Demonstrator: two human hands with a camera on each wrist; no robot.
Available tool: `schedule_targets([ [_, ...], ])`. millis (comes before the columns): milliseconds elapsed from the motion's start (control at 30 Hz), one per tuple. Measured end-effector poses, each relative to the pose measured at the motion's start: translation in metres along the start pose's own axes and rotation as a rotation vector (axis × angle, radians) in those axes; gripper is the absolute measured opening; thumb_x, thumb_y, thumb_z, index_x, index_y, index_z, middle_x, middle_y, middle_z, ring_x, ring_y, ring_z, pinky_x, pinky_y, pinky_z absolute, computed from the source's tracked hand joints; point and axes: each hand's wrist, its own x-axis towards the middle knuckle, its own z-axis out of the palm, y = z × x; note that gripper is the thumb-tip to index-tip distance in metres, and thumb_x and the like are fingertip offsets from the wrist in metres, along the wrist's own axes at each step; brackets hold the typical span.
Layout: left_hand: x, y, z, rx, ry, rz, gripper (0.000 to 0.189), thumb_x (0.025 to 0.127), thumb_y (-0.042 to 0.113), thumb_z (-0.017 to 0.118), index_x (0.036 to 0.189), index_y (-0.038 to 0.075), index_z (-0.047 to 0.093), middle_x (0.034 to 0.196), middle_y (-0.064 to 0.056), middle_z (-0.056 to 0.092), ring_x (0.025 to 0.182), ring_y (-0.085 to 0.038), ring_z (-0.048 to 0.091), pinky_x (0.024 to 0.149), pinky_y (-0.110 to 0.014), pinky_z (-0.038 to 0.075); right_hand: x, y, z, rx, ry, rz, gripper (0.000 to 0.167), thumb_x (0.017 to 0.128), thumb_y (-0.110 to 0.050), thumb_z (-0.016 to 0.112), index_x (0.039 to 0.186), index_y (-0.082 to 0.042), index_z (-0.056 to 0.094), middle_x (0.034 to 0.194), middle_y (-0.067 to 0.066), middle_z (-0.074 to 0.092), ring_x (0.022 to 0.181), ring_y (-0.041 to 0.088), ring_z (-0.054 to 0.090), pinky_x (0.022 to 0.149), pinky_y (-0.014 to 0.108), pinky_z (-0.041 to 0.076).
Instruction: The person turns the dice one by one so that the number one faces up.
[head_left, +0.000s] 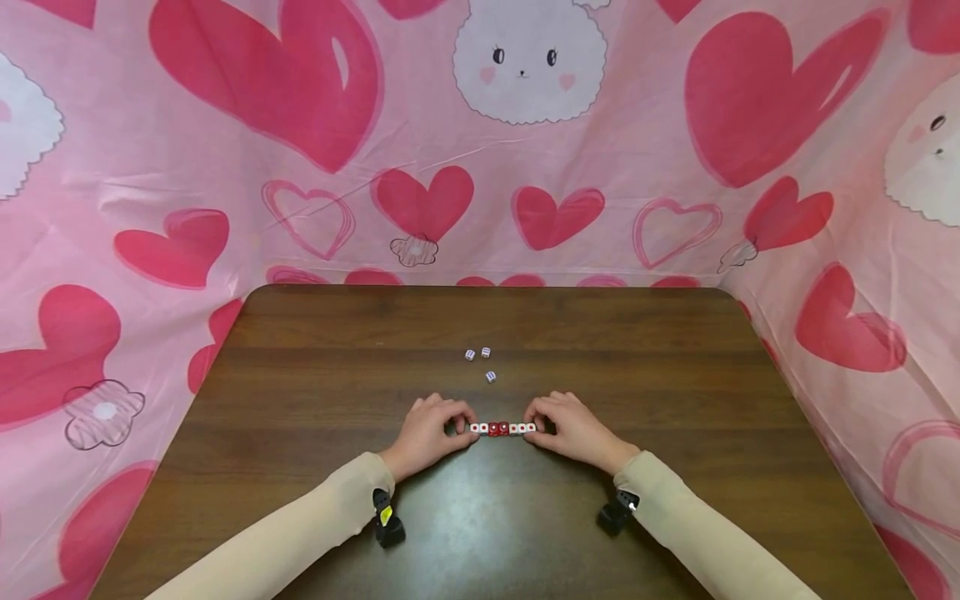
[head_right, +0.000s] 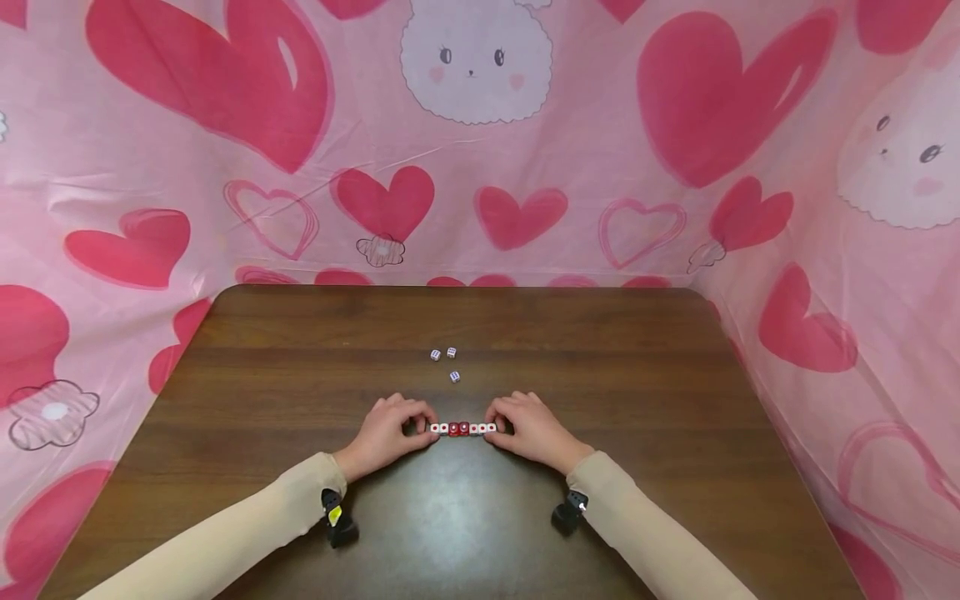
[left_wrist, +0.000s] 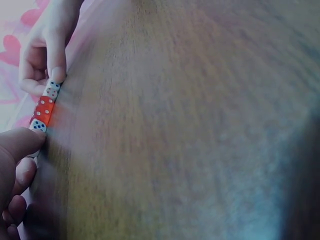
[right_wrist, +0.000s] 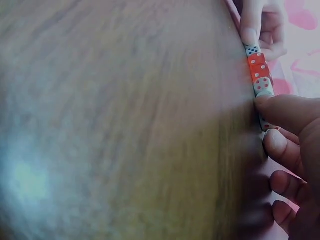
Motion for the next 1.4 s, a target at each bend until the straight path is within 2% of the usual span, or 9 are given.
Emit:
schedule_targets([
  [267, 0.000, 0.000, 0.000, 0.007, 0.004, 0.000, 0.016, 0.089, 0.033, 0.084, 0.095, 0.029, 0.070, 0.076, 0.018, 0.055, 0.075, -0.005, 0.038, 0.077, -0.032, 0.029, -0.001, 0.000, 0.001, 0.012, 0.008, 0.010, 0.020, 0.089, -0.023, 0.083, 0.100, -0.021, 0.067, 0.077, -0.016, 0.052, 0.079, 0.006, 0.046, 0.082, 0.035, 0.037],
  [467, -0.002, 0.000, 0.000, 0.005, -0.007, 0.006, 0.018, 0.088, 0.032, 0.085, 0.096, 0.028, 0.069, 0.076, 0.018, 0.055, 0.076, -0.005, 0.038, 0.077, -0.033, 0.029, -0.004, 0.006, 0.000, 0.093, -0.003, 0.013, 0.024, 0.089, -0.022, 0.084, 0.107, -0.019, 0.068, 0.081, -0.020, 0.056, 0.079, 0.004, 0.046, 0.083, 0.035, 0.036],
  [667, -0.002, -0.001, -0.002, -0.008, -0.025, 0.020, 0.021, 0.088, 0.030, 0.085, 0.103, 0.025, 0.072, 0.079, 0.017, 0.058, 0.076, -0.004, 0.040, 0.080, -0.034, 0.032, -0.006, 0.009, -0.001, 0.134, 0.011, -0.017, 0.022, 0.088, -0.016, 0.084, 0.104, -0.018, 0.068, 0.083, -0.019, 0.061, 0.080, 0.003, 0.047, 0.084, 0.035, 0.037],
  [900, 0.000, -0.009, -0.009, -0.093, -0.102, 0.048, 0.027, 0.091, 0.027, 0.083, 0.113, 0.019, 0.070, 0.085, 0.018, 0.064, 0.081, -0.007, 0.045, 0.083, -0.034, 0.032, -0.005, 0.010, -0.001, 0.127, 0.010, -0.023, 0.019, 0.089, -0.015, 0.083, 0.101, -0.019, 0.069, 0.082, -0.019, 0.059, 0.080, 0.003, 0.047, 0.084, 0.035, 0.037],
  [1000, 0.002, -0.011, -0.015, -0.149, -0.160, 0.019, 0.030, 0.093, 0.033, 0.081, 0.117, 0.019, 0.069, 0.088, 0.020, 0.066, 0.086, -0.007, 0.049, 0.086, -0.034, 0.034, -0.005, 0.009, -0.001, 0.128, 0.005, -0.008, 0.018, 0.089, -0.016, 0.083, 0.101, -0.020, 0.069, 0.082, -0.018, 0.059, 0.080, 0.004, 0.047, 0.085, 0.035, 0.036],
  [1133, 0.005, -0.014, -0.024, -0.245, -0.209, -0.029, 0.028, 0.099, 0.036, 0.073, 0.119, 0.018, 0.069, 0.093, 0.016, 0.068, 0.089, -0.008, 0.055, 0.088, -0.033, 0.041, -0.005, 0.008, -0.001, 0.127, 0.004, -0.005, 0.018, 0.090, -0.016, 0.082, 0.102, -0.020, 0.070, 0.083, -0.018, 0.060, 0.080, 0.004, 0.047, 0.084, 0.035, 0.036],
  [1267, 0.010, -0.017, -0.030, -0.285, -0.168, -0.047, 0.022, 0.107, 0.033, 0.061, 0.115, 0.014, 0.070, 0.096, 0.007, 0.070, 0.088, -0.010, 0.062, 0.081, -0.031, 0.050, -0.005, 0.009, 0.000, 0.125, 0.007, -0.003, 0.018, 0.090, -0.016, 0.082, 0.102, -0.021, 0.070, 0.083, -0.018, 0.060, 0.080, 0.004, 0.047, 0.084, 0.035, 0.036],
  [1400, 0.019, -0.020, -0.034, -0.240, -0.095, -0.057, 0.015, 0.106, 0.025, 0.063, 0.110, 0.014, 0.072, 0.095, 0.005, 0.071, 0.087, -0.010, 0.063, 0.081, -0.031, 0.052, -0.005, 0.010, 0.001, 0.124, 0.009, -0.003, 0.019, 0.090, -0.016, 0.082, 0.102, -0.022, 0.069, 0.083, -0.019, 0.059, 0.080, 0.004, 0.047, 0.085, 0.036, 0.036],
])
